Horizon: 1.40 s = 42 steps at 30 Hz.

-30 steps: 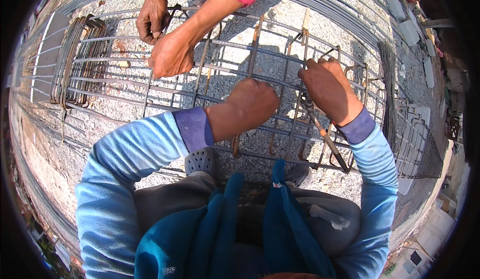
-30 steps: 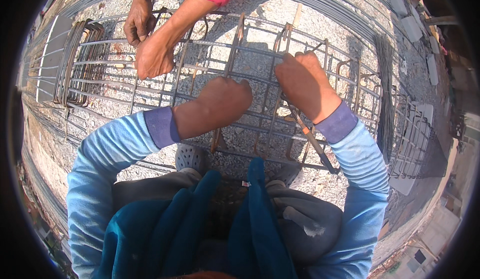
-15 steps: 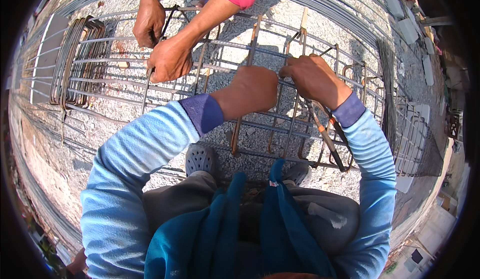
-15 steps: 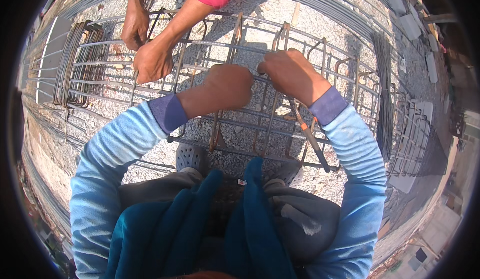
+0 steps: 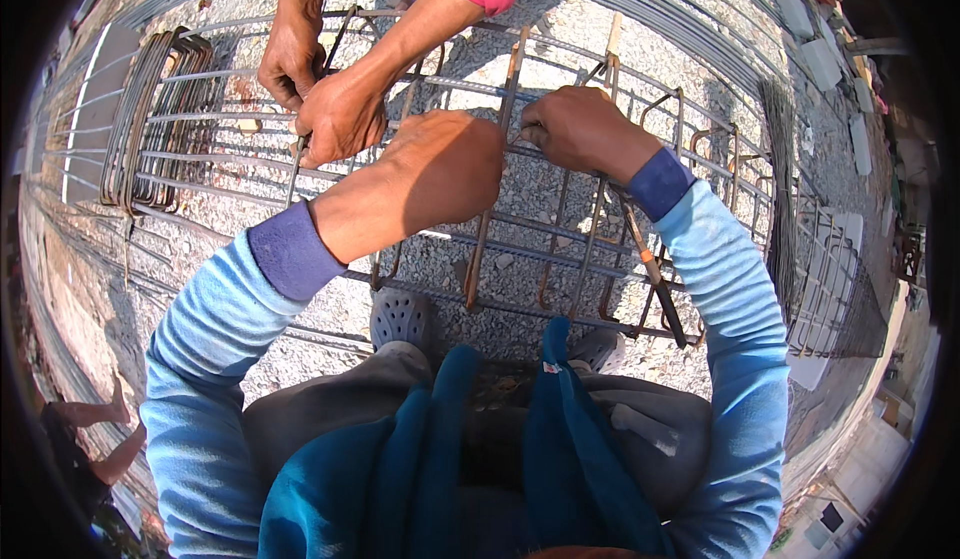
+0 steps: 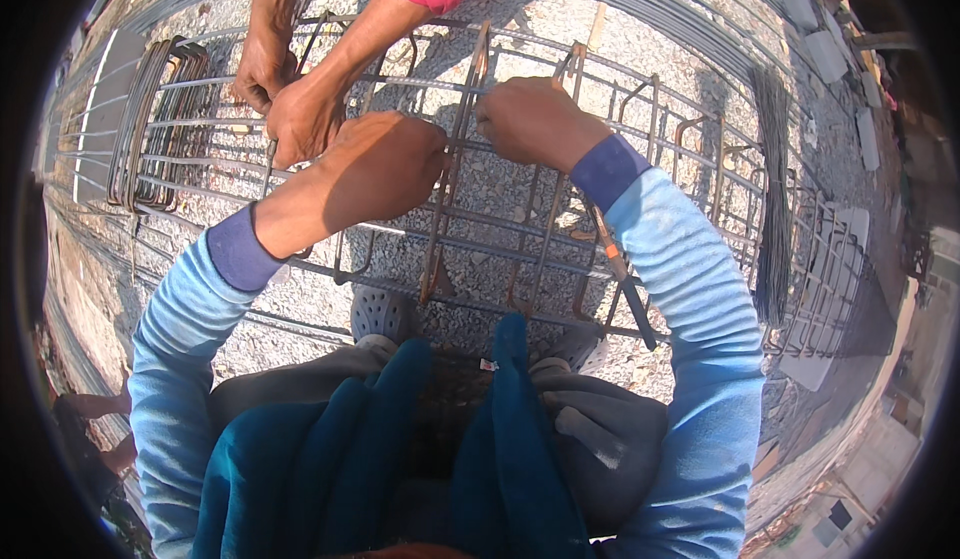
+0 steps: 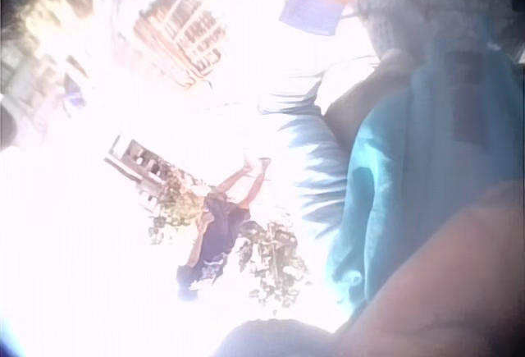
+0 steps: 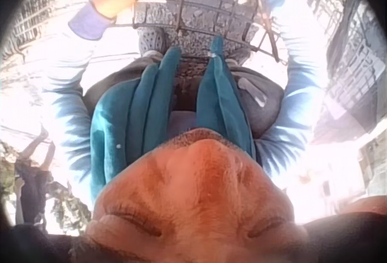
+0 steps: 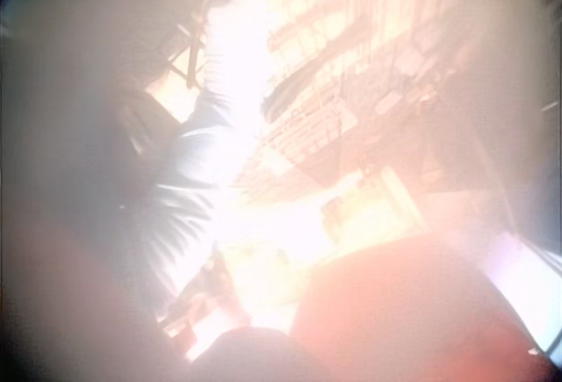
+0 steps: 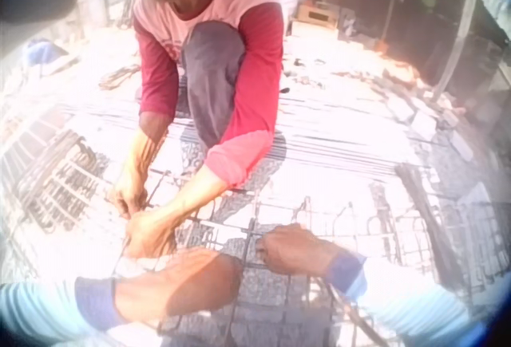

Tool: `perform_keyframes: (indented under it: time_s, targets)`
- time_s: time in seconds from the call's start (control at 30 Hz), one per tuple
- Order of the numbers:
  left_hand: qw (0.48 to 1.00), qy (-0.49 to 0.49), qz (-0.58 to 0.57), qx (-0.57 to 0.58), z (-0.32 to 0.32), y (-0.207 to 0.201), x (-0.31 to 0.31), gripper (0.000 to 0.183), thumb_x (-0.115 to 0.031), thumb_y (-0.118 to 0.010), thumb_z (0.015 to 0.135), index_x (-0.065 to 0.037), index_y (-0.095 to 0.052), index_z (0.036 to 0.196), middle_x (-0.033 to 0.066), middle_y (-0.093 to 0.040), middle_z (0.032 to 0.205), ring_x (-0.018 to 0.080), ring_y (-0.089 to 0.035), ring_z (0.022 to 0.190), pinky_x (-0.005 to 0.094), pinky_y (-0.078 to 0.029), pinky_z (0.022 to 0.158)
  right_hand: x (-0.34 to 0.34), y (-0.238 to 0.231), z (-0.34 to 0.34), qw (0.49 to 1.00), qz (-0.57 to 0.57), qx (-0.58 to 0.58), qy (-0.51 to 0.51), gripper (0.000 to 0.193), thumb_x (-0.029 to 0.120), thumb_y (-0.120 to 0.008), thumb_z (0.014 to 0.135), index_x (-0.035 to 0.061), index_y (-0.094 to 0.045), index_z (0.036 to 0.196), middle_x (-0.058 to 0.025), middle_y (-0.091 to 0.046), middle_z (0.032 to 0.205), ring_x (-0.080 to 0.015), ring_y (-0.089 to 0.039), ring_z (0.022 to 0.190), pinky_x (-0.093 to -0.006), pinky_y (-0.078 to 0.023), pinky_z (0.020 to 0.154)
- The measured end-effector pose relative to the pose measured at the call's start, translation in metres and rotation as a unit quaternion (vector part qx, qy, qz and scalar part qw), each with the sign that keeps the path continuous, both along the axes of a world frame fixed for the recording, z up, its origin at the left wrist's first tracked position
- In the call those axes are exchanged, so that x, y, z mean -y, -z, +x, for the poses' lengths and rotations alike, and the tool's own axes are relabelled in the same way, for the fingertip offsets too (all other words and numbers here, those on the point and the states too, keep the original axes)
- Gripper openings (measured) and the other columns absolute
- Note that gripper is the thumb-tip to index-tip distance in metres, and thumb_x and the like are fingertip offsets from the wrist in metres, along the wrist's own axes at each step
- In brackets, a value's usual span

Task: The person constructs a rebar cage by positioning metal bars and securing them with wire using pliers.

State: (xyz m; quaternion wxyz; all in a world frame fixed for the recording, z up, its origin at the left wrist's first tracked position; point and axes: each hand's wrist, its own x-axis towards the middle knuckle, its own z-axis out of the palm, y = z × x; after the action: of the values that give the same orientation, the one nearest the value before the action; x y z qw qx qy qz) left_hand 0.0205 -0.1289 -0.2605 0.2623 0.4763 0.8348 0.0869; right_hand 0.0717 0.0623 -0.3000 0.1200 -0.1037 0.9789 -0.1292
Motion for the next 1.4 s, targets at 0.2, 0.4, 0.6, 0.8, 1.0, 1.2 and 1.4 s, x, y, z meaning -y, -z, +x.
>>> perform_keyframes:
  time_s: [0.2, 0.4, 0.6, 0.8, 1.0, 1.2, 1.4]
  targets:
    - [0.988, 0.0, 0.141, -0.055, 0.001, 0.009, 0.014, 0.014, -0.016, -0.058, 0.083, -0.003, -0.062, 0.078, 0.0198, -0.062, 0.068, 0.0387, -0.062, 0.068, 0.0476, -0.048, 0.059, 0.007, 0.005, -0.001, 0.997, -0.035, 0.056, 0.042, 0.017, 0.02, -0.059, 0.083, 0.0037, -0.066, 0.084, -0.019, -0.063, 0.077, -0.0366, -0.062, 0.076, -0.045, -0.048, 0.069]
    - [0.981, 0.011, 0.176, -0.075, -0.001, 0.002, 0.016, 0.015, -0.015, -0.06, 0.082, -0.001, -0.058, 0.074, 0.02, -0.06, 0.065, 0.0399, -0.06, 0.064, 0.0477, -0.047, 0.057, 0.014, -0.008, 0.011, 0.99, -0.122, 0.023, 0.069, 0.019, 0.015, -0.054, 0.084, 0.0063, -0.069, 0.092, -0.0185, -0.065, 0.086, -0.0353, -0.063, 0.085, -0.0437, -0.049, 0.078]
    - [0.98, 0.003, 0.161, -0.113, -0.013, 0.003, 0.015, 0.016, -0.018, -0.06, 0.083, -0.003, -0.061, 0.078, 0.0192, -0.061, 0.067, 0.0392, -0.062, 0.066, 0.0471, -0.049, 0.059, 0.015, -0.004, 0.001, 0.982, -0.114, 0.114, 0.093, 0.019, 0.017, -0.056, 0.084, 0.0064, -0.067, 0.095, -0.0183, -0.065, 0.086, -0.0359, -0.062, 0.083, -0.0446, -0.048, 0.076]
    - [0.994, -0.062, 0.035, -0.088, -0.042, 0.015, 0.005, 0.024, -0.025, -0.062, 0.083, -0.002, -0.068, 0.089, 0.0195, -0.067, 0.092, 0.0355, -0.064, 0.092, 0.0456, -0.05, 0.081, 0.021, 0.007, 0.02, 0.981, -0.17, -0.028, 0.086, 0.022, 0.022, -0.062, 0.085, 0.0002, -0.063, 0.083, -0.0174, -0.06, 0.072, -0.0293, -0.058, 0.064, -0.0398, -0.045, 0.063]
    - [0.992, -0.079, 0.004, -0.099, -0.037, 0.051, -0.006, 0.024, -0.028, -0.061, 0.085, -0.007, -0.069, 0.094, 0.0146, -0.066, 0.088, 0.0329, -0.064, 0.093, 0.043, -0.05, 0.081, 0.029, 0.0, 0.016, 0.956, -0.196, 0.081, 0.204, 0.028, 0.032, -0.065, 0.083, 0.0045, -0.066, 0.08, -0.0153, -0.064, 0.075, -0.0313, -0.063, 0.073, -0.0413, -0.048, 0.07]
    - [0.98, -0.043, 0.194, -0.009, -0.033, 0.073, -0.002, 0.017, -0.016, -0.058, 0.082, -0.003, -0.068, 0.081, 0.0163, -0.065, 0.091, 0.0356, -0.061, 0.09, 0.0409, -0.05, 0.073, 0.031, 0.004, 0.015, 0.932, -0.229, 0.096, 0.262, 0.034, 0.033, -0.072, 0.079, 0.0026, -0.061, 0.066, -0.0044, -0.051, 0.056, -0.0124, -0.049, 0.055, -0.031, -0.04, 0.054]
    - [0.963, -0.096, 0.074, 0.242, -0.041, 0.058, -0.01, 0.05, -0.041, -0.034, 0.094, -0.002, -0.06, 0.113, 0.0221, -0.064, 0.102, 0.0324, -0.061, 0.094, 0.0434, -0.041, 0.089, 0.035, 0.0, 0.015, 0.935, -0.217, 0.09, 0.264, 0.034, 0.028, -0.071, 0.08, 0.0023, -0.058, 0.063, -0.0031, -0.051, 0.056, -0.0118, -0.045, 0.053, -0.0315, -0.038, 0.053]
